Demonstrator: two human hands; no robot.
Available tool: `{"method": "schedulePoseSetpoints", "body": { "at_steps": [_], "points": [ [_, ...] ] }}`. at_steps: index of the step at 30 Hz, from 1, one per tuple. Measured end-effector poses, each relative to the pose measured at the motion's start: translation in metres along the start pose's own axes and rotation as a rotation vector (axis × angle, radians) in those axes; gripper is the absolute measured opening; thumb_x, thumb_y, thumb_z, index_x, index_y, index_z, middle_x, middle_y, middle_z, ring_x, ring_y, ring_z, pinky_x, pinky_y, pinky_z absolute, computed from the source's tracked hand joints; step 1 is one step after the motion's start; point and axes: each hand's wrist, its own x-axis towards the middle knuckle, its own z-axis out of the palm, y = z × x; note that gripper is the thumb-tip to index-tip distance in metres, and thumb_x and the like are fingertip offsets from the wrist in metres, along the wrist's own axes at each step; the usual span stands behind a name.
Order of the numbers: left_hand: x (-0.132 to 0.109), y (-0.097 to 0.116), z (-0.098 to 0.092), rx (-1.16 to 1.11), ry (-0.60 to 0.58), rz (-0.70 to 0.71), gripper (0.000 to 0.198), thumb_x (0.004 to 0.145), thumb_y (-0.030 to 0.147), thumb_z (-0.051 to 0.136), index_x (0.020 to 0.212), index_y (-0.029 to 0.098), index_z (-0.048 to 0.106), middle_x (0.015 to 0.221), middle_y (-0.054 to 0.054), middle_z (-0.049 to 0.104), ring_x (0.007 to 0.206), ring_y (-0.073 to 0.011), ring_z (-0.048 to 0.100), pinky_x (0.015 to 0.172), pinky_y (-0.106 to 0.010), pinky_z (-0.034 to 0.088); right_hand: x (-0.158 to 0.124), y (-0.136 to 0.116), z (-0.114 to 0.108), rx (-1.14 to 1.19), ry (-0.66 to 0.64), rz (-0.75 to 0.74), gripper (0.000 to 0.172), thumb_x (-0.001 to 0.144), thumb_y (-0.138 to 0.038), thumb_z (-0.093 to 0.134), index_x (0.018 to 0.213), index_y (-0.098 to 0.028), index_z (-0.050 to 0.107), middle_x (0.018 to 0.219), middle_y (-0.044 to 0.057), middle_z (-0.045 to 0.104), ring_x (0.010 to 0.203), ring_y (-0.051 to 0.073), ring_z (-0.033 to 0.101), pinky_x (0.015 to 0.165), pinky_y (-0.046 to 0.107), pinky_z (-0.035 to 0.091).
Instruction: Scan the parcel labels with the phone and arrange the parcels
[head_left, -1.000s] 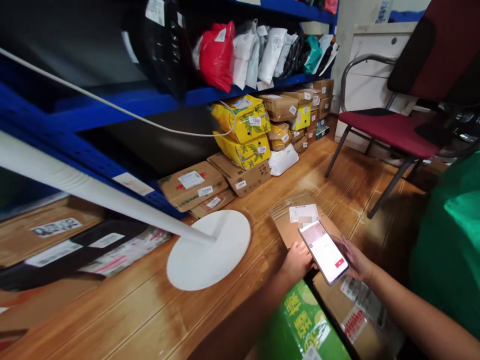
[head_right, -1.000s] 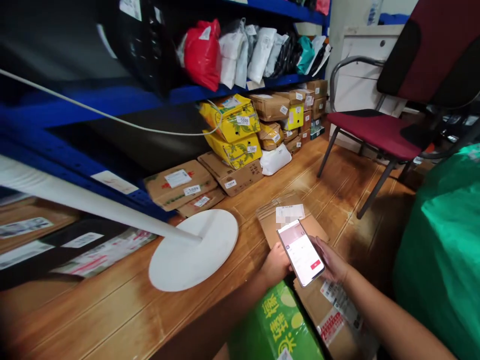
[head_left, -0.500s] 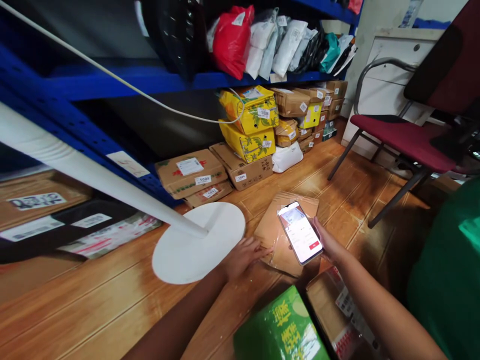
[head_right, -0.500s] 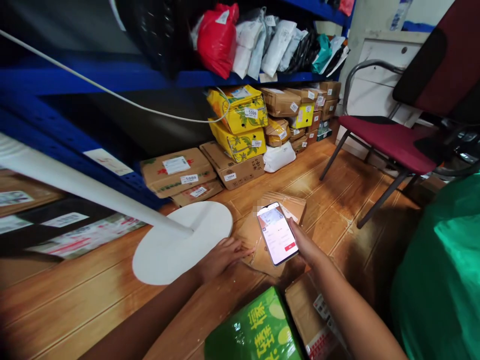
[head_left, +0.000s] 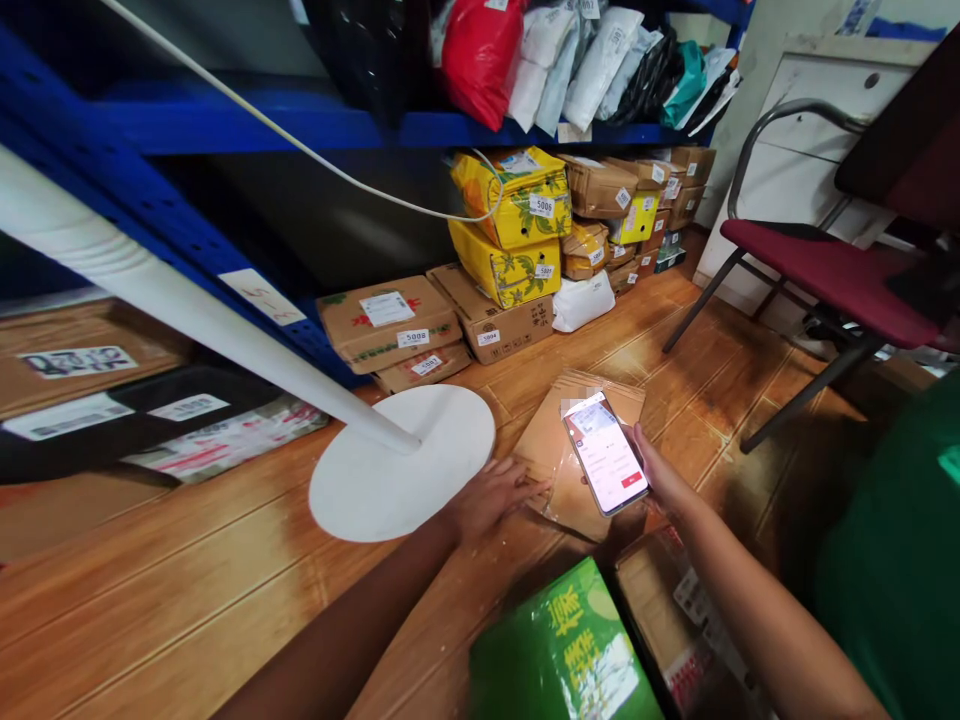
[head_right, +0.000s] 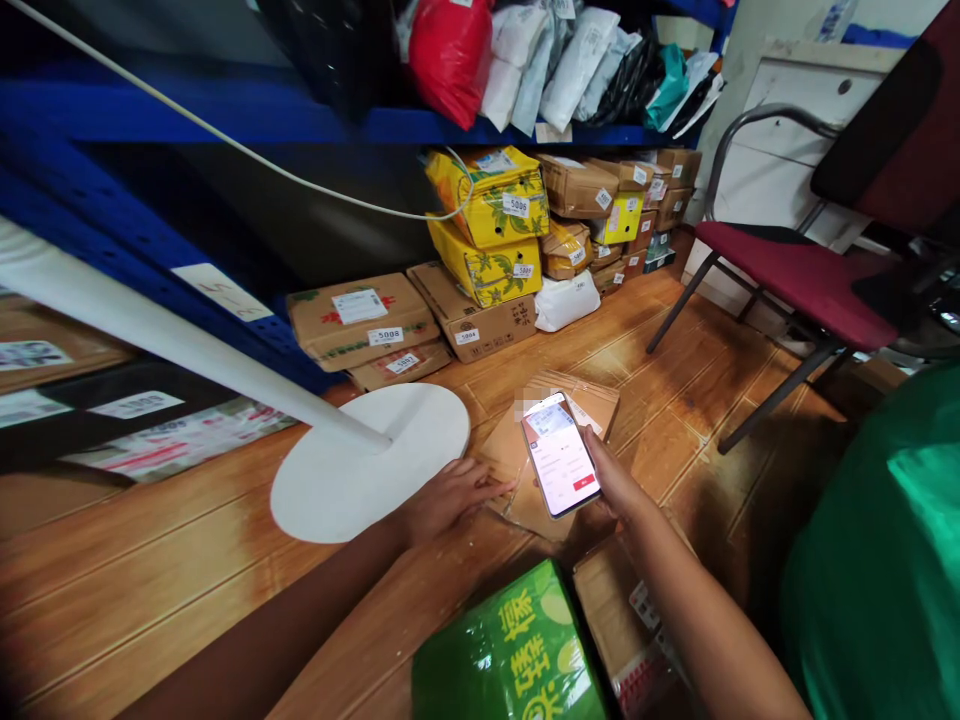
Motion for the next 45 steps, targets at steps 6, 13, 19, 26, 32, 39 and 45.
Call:
{"method": "schedulePoseSetpoints", "body": {
  "at_steps": [6, 13, 19, 26, 32, 39, 45],
  "points": [
    [0.000, -0.002, -0.001, -0.011, -0.007, 0.019, 0.051, 0.097, 0.020, 0.040, 0.143, 0.041, 0.049, 0.101, -0.005, 0.058, 0.090, -0.0201, 0.045, 0.084, -0.034, 0.036, 0.000, 0.000, 0.002, 0.017, -0.021, 0.004, 0.062, 0.082, -0.073, 0.061, 0.116, -0.022, 0.067, 0.108, 0.010, 0.079, 0.091, 0.028, 0.078, 0.088, 0.044, 0.061],
    [0.001, 0.000, -0.007, -0.051, -0.009, 0.026, 0.049, 0.099, 0.024, 0.039, 0.144, 0.041, 0.047, 0.102, -0.004, 0.057, 0.090, -0.0192, 0.046, 0.083, -0.033, 0.036, -0.010, 0.004, -0.004, -0.061, -0.039, -0.051, 0.075, 0.056, -0.042, 0.094, 0.122, -0.027, 0.060, 0.115, 0.005, 0.076, 0.099, 0.029, 0.075, 0.082, 0.040, 0.060],
    [0.000, -0.004, 0.002, -0.020, 0.035, 0.040, 0.048, 0.100, 0.026, 0.039, 0.145, 0.044, 0.046, 0.096, -0.003, 0.056, 0.088, -0.0187, 0.044, 0.081, -0.032, 0.034, -0.016, 0.011, -0.007, -0.142, -0.134, -0.097, 0.088, 0.052, -0.023, 0.093, 0.129, -0.030, 0.051, 0.121, 0.005, 0.071, 0.111, 0.030, 0.070, 0.085, 0.040, 0.056],
    [0.000, -0.004, 0.004, -0.030, 0.033, 0.052, 0.051, 0.100, 0.025, 0.037, 0.148, 0.042, 0.041, 0.098, -0.004, 0.057, 0.088, -0.0194, 0.044, 0.080, -0.033, 0.034, -0.016, 0.012, -0.006, -0.191, -0.128, -0.088, 0.089, 0.051, -0.026, 0.094, 0.129, -0.029, 0.049, 0.126, 0.005, 0.068, 0.115, 0.030, 0.067, 0.084, 0.037, 0.056],
    [0.000, -0.004, 0.005, -0.030, 0.004, 0.049, 0.053, 0.100, 0.025, 0.038, 0.150, 0.044, 0.038, 0.101, -0.004, 0.056, 0.092, -0.0205, 0.045, 0.083, -0.034, 0.034, -0.018, 0.009, -0.006, -0.192, -0.110, -0.060, 0.087, 0.053, -0.023, 0.091, 0.128, -0.031, 0.049, 0.123, 0.003, 0.068, 0.114, 0.029, 0.067, 0.084, 0.037, 0.056],
    [0.000, -0.004, 0.005, -0.032, 0.009, 0.045, 0.054, 0.098, 0.023, 0.041, 0.148, 0.044, 0.041, 0.101, -0.004, 0.057, 0.092, -0.0210, 0.046, 0.084, -0.036, 0.036, -0.019, 0.006, -0.007, -0.204, -0.101, -0.059, 0.088, 0.052, -0.024, 0.092, 0.128, -0.029, 0.049, 0.125, 0.005, 0.068, 0.117, 0.031, 0.066, 0.087, 0.042, 0.056],
    [0.001, -0.003, 0.005, -0.043, -0.001, 0.015, 0.053, 0.097, 0.022, 0.041, 0.145, 0.043, 0.045, 0.100, -0.005, 0.057, 0.092, -0.0210, 0.046, 0.085, -0.035, 0.036, -0.021, 0.004, -0.006, -0.197, -0.094, -0.076, 0.084, 0.053, -0.022, 0.092, 0.126, -0.029, 0.051, 0.127, 0.005, 0.067, 0.120, 0.031, 0.064, 0.089, 0.041, 0.056]
  ]
}}
